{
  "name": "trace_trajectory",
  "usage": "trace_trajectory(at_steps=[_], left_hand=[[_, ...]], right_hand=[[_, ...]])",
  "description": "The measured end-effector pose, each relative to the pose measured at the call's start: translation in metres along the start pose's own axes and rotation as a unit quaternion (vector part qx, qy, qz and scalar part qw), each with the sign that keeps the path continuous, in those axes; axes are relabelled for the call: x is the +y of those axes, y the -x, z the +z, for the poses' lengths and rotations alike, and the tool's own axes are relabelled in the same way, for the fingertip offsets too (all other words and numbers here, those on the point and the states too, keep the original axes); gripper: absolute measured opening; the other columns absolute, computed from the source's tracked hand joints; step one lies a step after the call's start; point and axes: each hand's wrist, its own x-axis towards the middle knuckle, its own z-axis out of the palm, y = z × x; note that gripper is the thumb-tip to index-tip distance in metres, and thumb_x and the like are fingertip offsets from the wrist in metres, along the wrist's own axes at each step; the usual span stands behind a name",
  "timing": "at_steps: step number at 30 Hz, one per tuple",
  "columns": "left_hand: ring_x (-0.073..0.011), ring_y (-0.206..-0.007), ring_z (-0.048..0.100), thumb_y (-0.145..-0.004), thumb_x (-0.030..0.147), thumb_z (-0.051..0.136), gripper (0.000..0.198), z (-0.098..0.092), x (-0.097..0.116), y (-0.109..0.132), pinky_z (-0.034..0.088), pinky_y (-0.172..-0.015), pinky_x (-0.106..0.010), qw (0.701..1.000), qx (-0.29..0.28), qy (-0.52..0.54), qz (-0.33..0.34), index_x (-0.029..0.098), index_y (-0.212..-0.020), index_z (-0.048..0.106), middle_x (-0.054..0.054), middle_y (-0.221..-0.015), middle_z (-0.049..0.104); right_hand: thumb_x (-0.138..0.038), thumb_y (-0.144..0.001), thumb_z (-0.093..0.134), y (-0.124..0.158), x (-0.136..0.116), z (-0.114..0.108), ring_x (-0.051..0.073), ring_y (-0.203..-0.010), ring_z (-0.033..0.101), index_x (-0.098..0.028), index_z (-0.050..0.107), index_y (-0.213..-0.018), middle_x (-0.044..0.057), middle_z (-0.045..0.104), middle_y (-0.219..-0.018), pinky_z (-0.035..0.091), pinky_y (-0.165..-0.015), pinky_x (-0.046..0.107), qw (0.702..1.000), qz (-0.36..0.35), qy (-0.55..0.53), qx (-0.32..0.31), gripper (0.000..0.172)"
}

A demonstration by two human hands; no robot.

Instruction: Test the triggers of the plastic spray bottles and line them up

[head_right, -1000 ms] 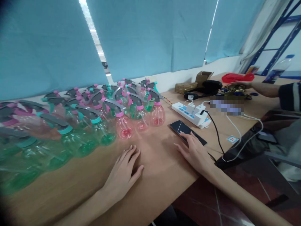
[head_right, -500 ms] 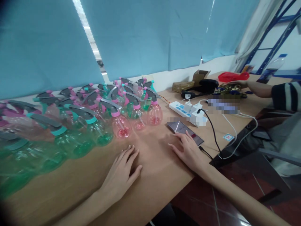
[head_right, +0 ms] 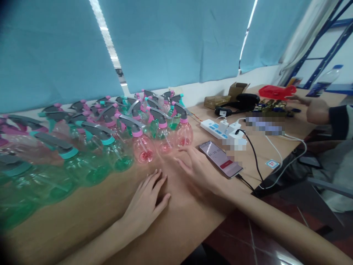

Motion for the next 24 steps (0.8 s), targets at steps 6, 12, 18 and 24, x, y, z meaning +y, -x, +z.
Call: trace_trajectory(at_steps=[6, 12, 18, 24], left_hand=[[-0.0338, -0.130, 0.044, -0.093, 0.031, 0.048, 0.045, 0.002, 0.000, -0.008, 0.038, -0.104, -0.054, 1.000, -0.013, 0.001, -0.005, 0.009, -0.132, 0.048, -0.020, -0.139, 0.050], [-0.0341, -0.130, 0.044, -0.092, 0.032, 0.051, 0.046, 0.003, -0.002, -0.006, 0.037, -0.105, -0.054, 1.000, -0.015, 0.007, -0.006, 0.009, -0.132, 0.047, -0.020, -0.139, 0.050], [-0.0332, -0.132, 0.042, -0.093, 0.033, 0.049, 0.045, 0.003, -0.005, -0.005, 0.037, -0.105, -0.054, 1.000, -0.010, 0.021, -0.003, 0.012, -0.133, 0.046, -0.018, -0.141, 0.048], [-0.0337, -0.132, 0.042, -0.092, 0.032, 0.052, 0.047, 0.003, -0.004, -0.006, 0.036, -0.106, -0.053, 1.000, -0.027, 0.009, -0.006, 0.009, -0.133, 0.047, -0.019, -0.141, 0.048]], right_hand=[[-0.030, -0.087, 0.058, -0.054, -0.009, 0.023, 0.028, -0.107, 0.063, -0.017, 0.052, -0.116, 0.015, 0.064, -0.117, 0.050, -0.091, 0.046, 0.998, 0.005, -0.015, 0.068, 0.033], [-0.034, -0.085, 0.061, -0.085, -0.012, 0.042, 0.031, -0.117, 0.058, -0.010, 0.049, -0.124, 0.020, 0.062, -0.123, 0.043, -0.098, 0.047, 0.994, 0.054, 0.004, 0.091, 0.047], [-0.043, -0.084, 0.061, -0.102, -0.010, 0.055, 0.037, -0.106, 0.062, -0.010, 0.054, -0.116, 0.022, 0.065, -0.116, 0.047, -0.088, 0.050, 0.990, 0.107, 0.030, 0.088, 0.047], [-0.044, -0.084, 0.061, -0.107, -0.005, 0.060, 0.037, -0.100, 0.065, -0.010, 0.055, -0.117, 0.021, 0.069, -0.107, 0.049, -0.082, 0.045, 0.990, 0.122, 0.039, 0.061, 0.048]])
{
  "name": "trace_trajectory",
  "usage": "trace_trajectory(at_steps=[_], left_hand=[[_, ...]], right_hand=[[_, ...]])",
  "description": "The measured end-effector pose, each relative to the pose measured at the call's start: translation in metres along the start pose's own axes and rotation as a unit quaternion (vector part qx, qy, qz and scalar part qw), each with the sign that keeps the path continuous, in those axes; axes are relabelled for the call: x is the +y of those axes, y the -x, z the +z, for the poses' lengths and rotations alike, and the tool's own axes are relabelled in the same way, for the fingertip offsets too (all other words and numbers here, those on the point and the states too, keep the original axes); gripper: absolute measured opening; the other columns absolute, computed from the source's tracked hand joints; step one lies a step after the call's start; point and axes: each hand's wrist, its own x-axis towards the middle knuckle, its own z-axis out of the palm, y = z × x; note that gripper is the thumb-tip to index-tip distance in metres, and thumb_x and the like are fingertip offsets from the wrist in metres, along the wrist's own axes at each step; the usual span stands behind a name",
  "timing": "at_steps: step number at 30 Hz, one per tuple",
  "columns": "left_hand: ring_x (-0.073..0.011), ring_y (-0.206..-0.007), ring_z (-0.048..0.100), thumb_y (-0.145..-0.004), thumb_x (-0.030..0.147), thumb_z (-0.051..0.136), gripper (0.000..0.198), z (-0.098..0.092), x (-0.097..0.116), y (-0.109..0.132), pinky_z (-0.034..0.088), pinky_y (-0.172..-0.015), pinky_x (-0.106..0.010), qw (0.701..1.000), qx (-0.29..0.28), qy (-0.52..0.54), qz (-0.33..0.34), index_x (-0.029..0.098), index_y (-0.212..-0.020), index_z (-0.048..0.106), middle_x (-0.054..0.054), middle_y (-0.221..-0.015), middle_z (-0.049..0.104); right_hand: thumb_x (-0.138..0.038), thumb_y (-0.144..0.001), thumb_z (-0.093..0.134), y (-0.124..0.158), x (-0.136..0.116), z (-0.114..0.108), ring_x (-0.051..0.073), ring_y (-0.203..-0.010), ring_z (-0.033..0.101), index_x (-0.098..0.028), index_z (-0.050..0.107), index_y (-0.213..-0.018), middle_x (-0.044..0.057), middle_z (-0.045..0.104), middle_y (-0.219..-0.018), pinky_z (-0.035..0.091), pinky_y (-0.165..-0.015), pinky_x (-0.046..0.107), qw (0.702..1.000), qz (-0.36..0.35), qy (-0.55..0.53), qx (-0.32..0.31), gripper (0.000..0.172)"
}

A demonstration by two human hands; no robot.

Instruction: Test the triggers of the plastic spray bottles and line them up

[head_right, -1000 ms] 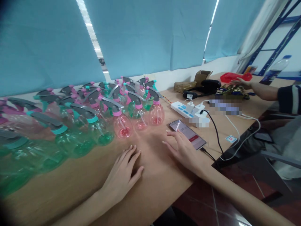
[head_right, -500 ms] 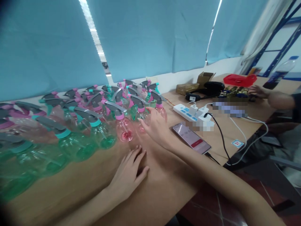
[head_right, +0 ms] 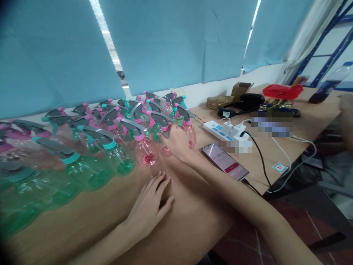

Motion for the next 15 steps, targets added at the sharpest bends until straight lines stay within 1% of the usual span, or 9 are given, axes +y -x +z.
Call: trace_trajectory(at_steps=[5, 9, 12, 14, 15], left_hand=[[-0.0335, -0.131, 0.043, -0.092, 0.031, 0.051, 0.046, 0.000, 0.000, 0.000, 0.036, -0.105, -0.055, 1.000, 0.008, 0.009, 0.001, 0.010, -0.132, 0.046, -0.019, -0.140, 0.049], [-0.0329, -0.128, 0.046, -0.092, 0.029, 0.051, 0.043, -0.003, 0.001, -0.001, 0.040, -0.102, -0.053, 0.999, 0.015, 0.028, -0.004, 0.012, -0.131, 0.045, -0.018, -0.138, 0.050], [-0.0311, -0.120, 0.052, -0.092, 0.026, 0.051, 0.031, -0.007, 0.002, -0.001, 0.044, -0.098, -0.050, 0.997, 0.034, 0.056, -0.036, 0.015, -0.121, 0.050, -0.015, -0.129, 0.055], [-0.0297, -0.112, 0.057, -0.091, 0.026, 0.052, 0.024, -0.009, 0.002, -0.001, 0.047, -0.094, -0.049, 0.993, 0.055, 0.081, -0.067, 0.016, -0.113, 0.052, -0.014, -0.120, 0.059], [-0.0290, -0.109, 0.058, -0.090, 0.027, 0.053, 0.024, -0.010, 0.002, -0.001, 0.047, -0.092, -0.048, 0.990, 0.067, 0.095, -0.081, 0.017, -0.113, 0.052, -0.013, -0.117, 0.059]], right_hand=[[-0.049, -0.084, 0.060, 0.005, 0.003, -0.009, 0.034, -0.094, 0.067, -0.012, 0.057, -0.112, 0.016, 0.071, -0.097, 0.049, -0.078, 0.042, 1.000, -0.014, 0.000, -0.017, 0.047], [-0.050, -0.083, 0.061, 0.018, 0.005, -0.024, 0.033, -0.095, 0.066, -0.013, 0.060, -0.104, 0.015, 0.070, -0.099, 0.049, -0.079, 0.041, 0.999, -0.025, -0.001, -0.026, 0.042], [-0.048, -0.081, 0.064, 0.033, 0.008, -0.036, 0.033, -0.099, 0.065, -0.012, 0.060, -0.106, 0.017, 0.069, -0.103, 0.048, -0.080, 0.042, 0.999, -0.023, -0.001, -0.022, 0.044], [-0.048, -0.079, 0.065, 0.044, 0.010, -0.046, 0.033, -0.096, 0.065, -0.013, 0.060, -0.106, 0.016, 0.069, -0.103, 0.049, -0.078, 0.041, 1.000, -0.018, 0.000, -0.020, 0.045], [-0.049, -0.080, 0.065, 0.050, 0.011, -0.050, 0.032, -0.093, 0.066, -0.014, 0.060, -0.105, 0.015, 0.070, -0.101, 0.049, -0.076, 0.040, 1.000, -0.017, -0.002, -0.020, 0.043]])
